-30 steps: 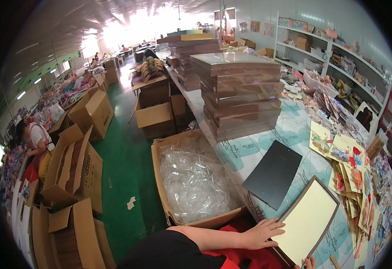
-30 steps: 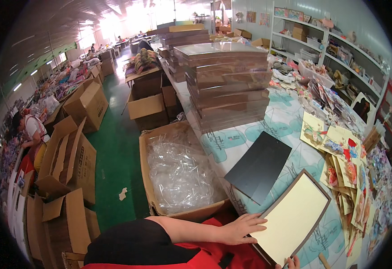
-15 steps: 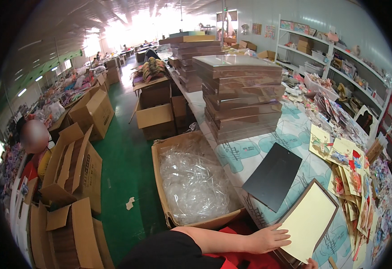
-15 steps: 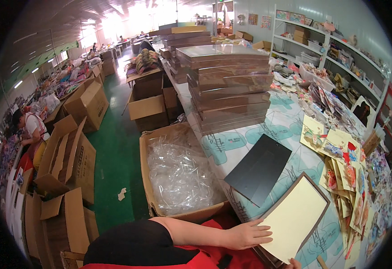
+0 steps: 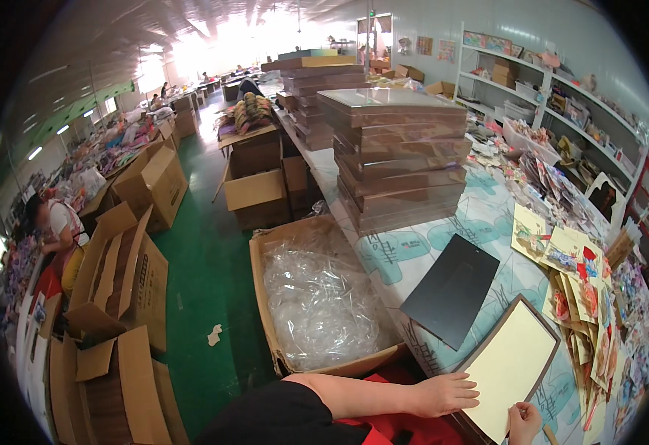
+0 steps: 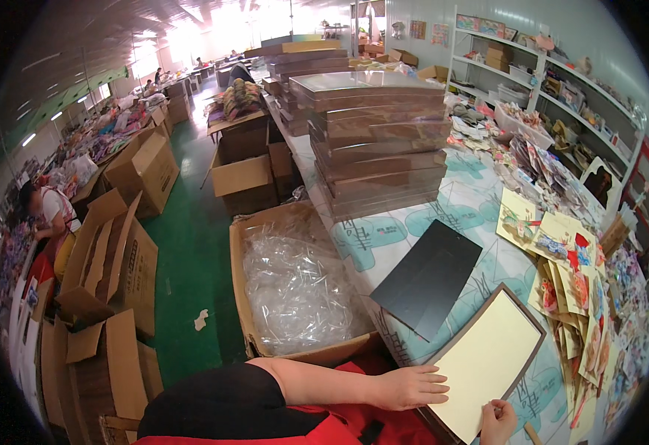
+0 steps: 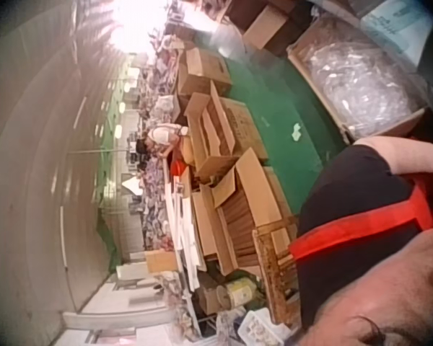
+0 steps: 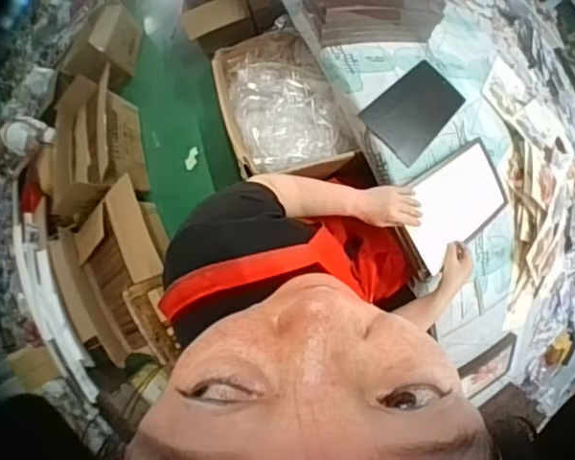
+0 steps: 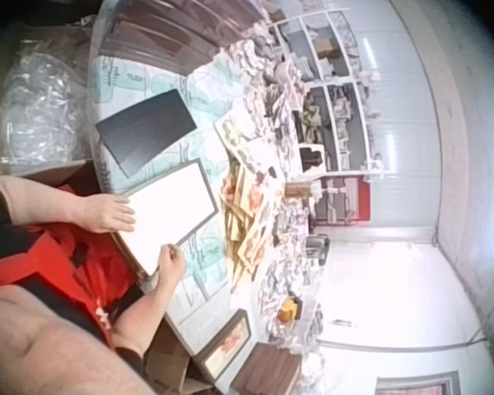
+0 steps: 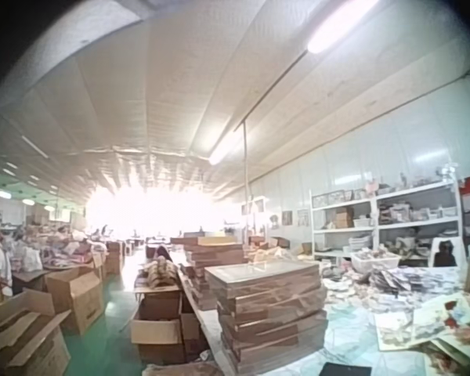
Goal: The person assembles picture frames by removing protective plastic, inserting a backing board, and securing the frame with a wooden tool. They handle decorative paper cutouts and place them into the frame assembly. The process involves repetitive steps of opening, inserting, and closing the frame back.
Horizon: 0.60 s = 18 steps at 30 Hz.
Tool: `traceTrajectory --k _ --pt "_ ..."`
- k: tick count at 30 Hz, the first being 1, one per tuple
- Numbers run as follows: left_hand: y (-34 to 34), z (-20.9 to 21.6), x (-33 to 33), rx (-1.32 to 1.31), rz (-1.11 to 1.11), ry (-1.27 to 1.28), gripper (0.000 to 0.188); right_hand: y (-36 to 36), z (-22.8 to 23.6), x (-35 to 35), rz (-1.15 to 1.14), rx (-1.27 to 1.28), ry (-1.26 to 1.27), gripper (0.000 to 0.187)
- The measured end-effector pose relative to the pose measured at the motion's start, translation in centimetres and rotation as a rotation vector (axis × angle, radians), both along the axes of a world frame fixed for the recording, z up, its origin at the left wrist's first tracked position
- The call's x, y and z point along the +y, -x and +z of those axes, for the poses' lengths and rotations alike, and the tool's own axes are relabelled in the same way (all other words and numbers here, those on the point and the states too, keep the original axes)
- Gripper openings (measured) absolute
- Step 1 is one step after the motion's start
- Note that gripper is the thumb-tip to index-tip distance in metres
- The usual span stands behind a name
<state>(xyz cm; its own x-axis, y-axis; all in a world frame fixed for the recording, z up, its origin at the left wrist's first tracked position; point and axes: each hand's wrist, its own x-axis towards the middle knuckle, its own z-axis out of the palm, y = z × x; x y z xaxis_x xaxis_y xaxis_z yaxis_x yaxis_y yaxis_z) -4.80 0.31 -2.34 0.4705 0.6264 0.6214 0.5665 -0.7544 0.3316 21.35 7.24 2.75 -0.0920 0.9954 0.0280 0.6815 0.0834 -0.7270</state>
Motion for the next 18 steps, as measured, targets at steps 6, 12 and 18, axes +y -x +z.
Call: traceTrajectory --k 6,12,18 --pt "0.0 0.5 0.0 -0.037 -0.021 0.043 0.035 0.3 -0.2 -0.3 -0.042 0.012 -0.033 0.028" --pt "-0.1 0.5 0.1 -0.031 -0.018 0.036 0.041 0.3 -1.6 -0.1 -0.050 0.316 -0.278 0.009" --pt "0.2 1.1 0.3 -0.006 0.057 0.026 0.042 0.9 -1.0 0.9 -0.135 0.457 0.013 0.056"
